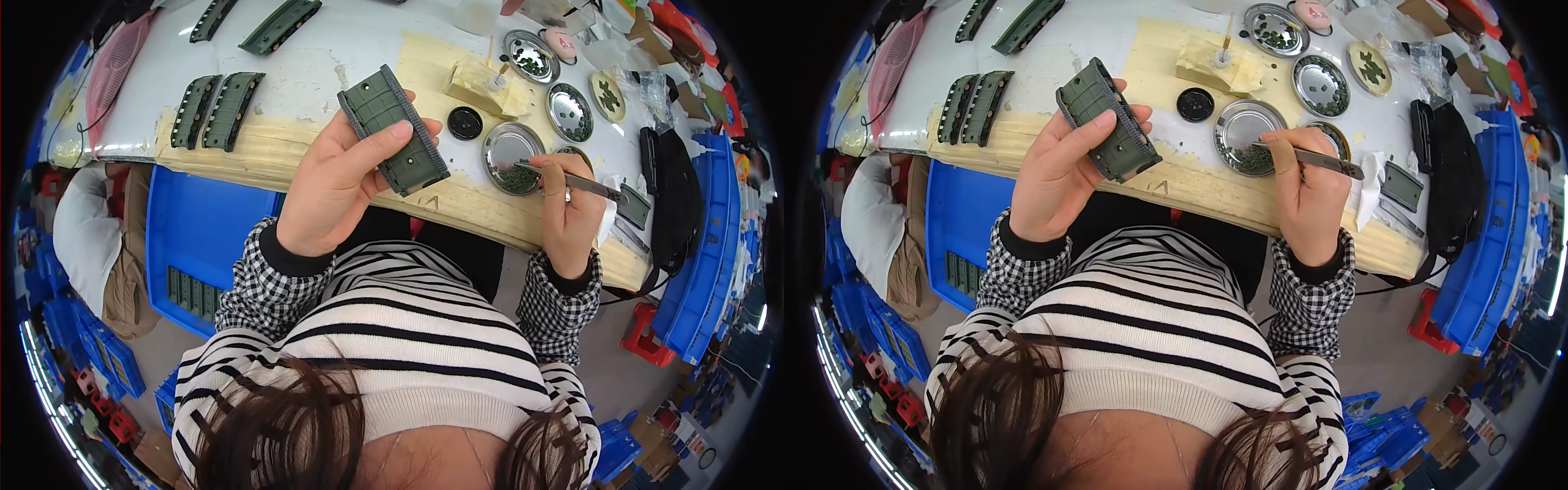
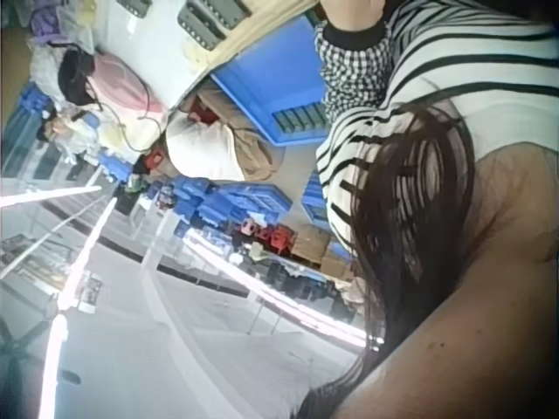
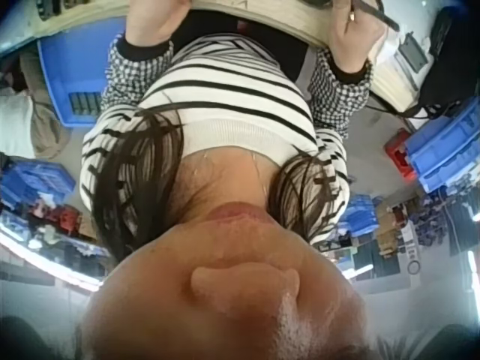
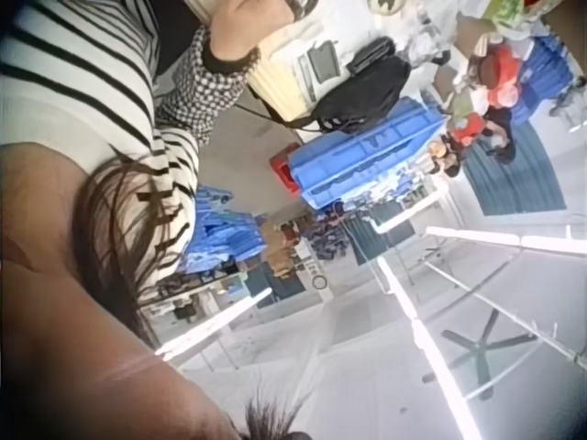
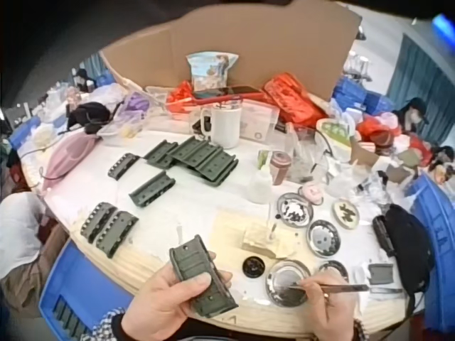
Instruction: Assembling small plastic components onto a toy tank chassis using an applicator tool.
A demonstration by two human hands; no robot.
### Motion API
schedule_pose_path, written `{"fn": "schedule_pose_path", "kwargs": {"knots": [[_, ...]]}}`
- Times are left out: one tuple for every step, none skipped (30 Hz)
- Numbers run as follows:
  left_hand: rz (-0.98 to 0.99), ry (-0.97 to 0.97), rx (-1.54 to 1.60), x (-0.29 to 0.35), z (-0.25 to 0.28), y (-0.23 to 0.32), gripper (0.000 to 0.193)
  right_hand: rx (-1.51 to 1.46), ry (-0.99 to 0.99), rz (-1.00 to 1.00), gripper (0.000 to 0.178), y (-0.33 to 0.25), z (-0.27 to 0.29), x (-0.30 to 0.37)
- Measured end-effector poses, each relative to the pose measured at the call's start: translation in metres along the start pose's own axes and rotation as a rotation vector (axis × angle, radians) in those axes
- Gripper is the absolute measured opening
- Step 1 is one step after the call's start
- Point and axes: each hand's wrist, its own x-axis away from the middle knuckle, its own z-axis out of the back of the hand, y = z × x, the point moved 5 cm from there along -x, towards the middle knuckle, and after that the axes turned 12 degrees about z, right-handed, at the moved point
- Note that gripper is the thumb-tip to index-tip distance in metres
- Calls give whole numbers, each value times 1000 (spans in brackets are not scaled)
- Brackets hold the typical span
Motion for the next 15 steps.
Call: {"fn": "schedule_pose_path", "kwargs": {"knots": [[9,-5,8,-1,-1,-2,47,18,-3,12,13,-1,0,0],[7,-3,1,-2,-2,-4,47,36,-5,24,13,-1,-1,0],[4,4,-7,-2,-2,-5,48,50,-9,37,13,-1,-1,-1],[2,10,-15,-2,-3,-6,49,62,-20,56,14,-1,-1,-1],[-3,11,-16,-1,-4,-6,49,75,-32,75,15,0,-1,-1],[-8,12,-16,0,-6,-5,50,89,-44,94,17,-1,-2,-1],[-13,12,-16,2,-8,-5,50,86,-50,95,17,-1,-1,-1],[-35,0,-32,3,-9,-5,51,84,-55,96,17,-2,-1,-1],[-57,-13,-46,3,-11,-6,51,84,-61,97,17,-3,-1,-2],[-59,-21,-61,3,-12,-6,49,70,-46,94,18,-3,-1,-1],[-61,-29,-77,3,-14,-7,47,57,-31,90,18,-3,-1,-1],[-46,-27,-95,3,-16,-6,43,40,-16,89,19,-3,-2,-1],[-31,-25,-113,4,-18,-6,39,-48,51,65,16,-6,-1,-1],[2,-59,-109,2,-19,-8,34,-136,118,40,13,-13,0,-2],[34,-91,-103,1,-18,-12,29,-224,183,17,11,-20,1,-3]]}}
